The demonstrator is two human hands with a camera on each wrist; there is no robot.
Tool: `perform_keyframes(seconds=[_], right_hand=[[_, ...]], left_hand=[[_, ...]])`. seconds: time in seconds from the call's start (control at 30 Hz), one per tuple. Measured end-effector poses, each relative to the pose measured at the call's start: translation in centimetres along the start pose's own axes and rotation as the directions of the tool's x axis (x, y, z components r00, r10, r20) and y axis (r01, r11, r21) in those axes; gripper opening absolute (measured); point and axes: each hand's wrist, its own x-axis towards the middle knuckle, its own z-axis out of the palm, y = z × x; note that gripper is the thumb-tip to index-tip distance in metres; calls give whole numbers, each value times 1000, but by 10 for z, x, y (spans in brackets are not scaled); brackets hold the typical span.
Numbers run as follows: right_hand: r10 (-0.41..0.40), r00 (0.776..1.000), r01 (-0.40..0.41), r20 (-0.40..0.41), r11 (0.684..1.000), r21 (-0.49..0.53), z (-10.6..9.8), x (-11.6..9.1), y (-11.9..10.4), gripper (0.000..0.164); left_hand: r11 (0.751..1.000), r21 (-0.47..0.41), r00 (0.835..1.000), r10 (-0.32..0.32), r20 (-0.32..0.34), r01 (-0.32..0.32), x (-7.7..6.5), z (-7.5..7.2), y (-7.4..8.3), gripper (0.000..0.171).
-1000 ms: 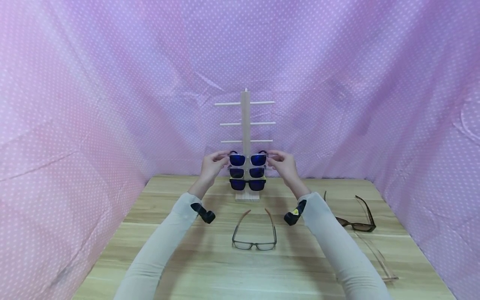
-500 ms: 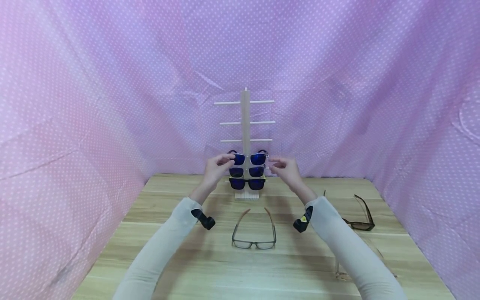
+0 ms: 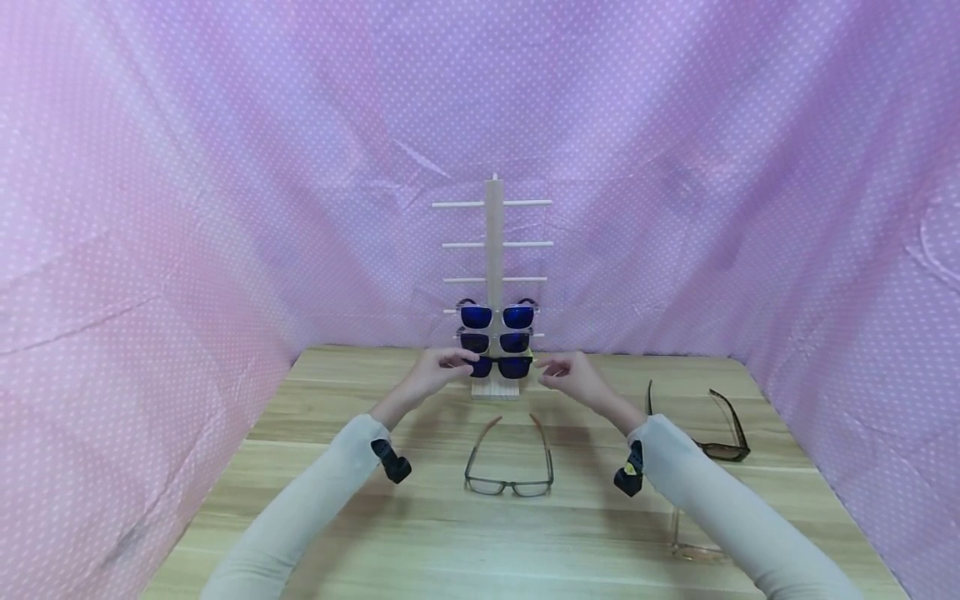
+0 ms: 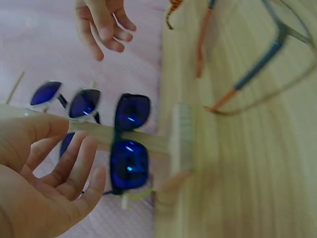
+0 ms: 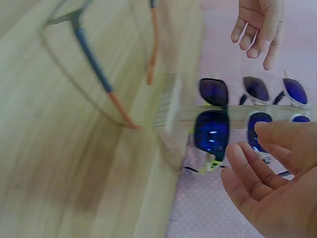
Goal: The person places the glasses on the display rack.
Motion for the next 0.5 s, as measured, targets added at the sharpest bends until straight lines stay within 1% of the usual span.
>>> perform_keyframes(seconds=[0.1,0.2,0.33,0.4,0.47,0.5], right_hand=[[-2,999,3,47,999,-33,3,-8,6,27],[-20,995,25,100,999,-42,5,-15,13,27],[-73,982,78,175,997,-20,5,-25,20,26],[-93,973,95,211,996,2,5,-29,24,25],[-96,966,93,242,995,23,3,-33,27,25],[-98,962,95,255,995,27,3,-35,28,25]], left_hand=[[1000,22,998,-23,58,22,-5,0,-10,24],[999,34,989,-45,142,41,-12,0,-20,25],[998,52,963,-58,262,46,-22,-1,-31,28],[996,74,949,-69,308,49,-27,-2,-34,28],[993,108,936,-84,343,49,-32,-3,-36,27],[992,111,929,-98,358,62,-34,-3,-37,27]])
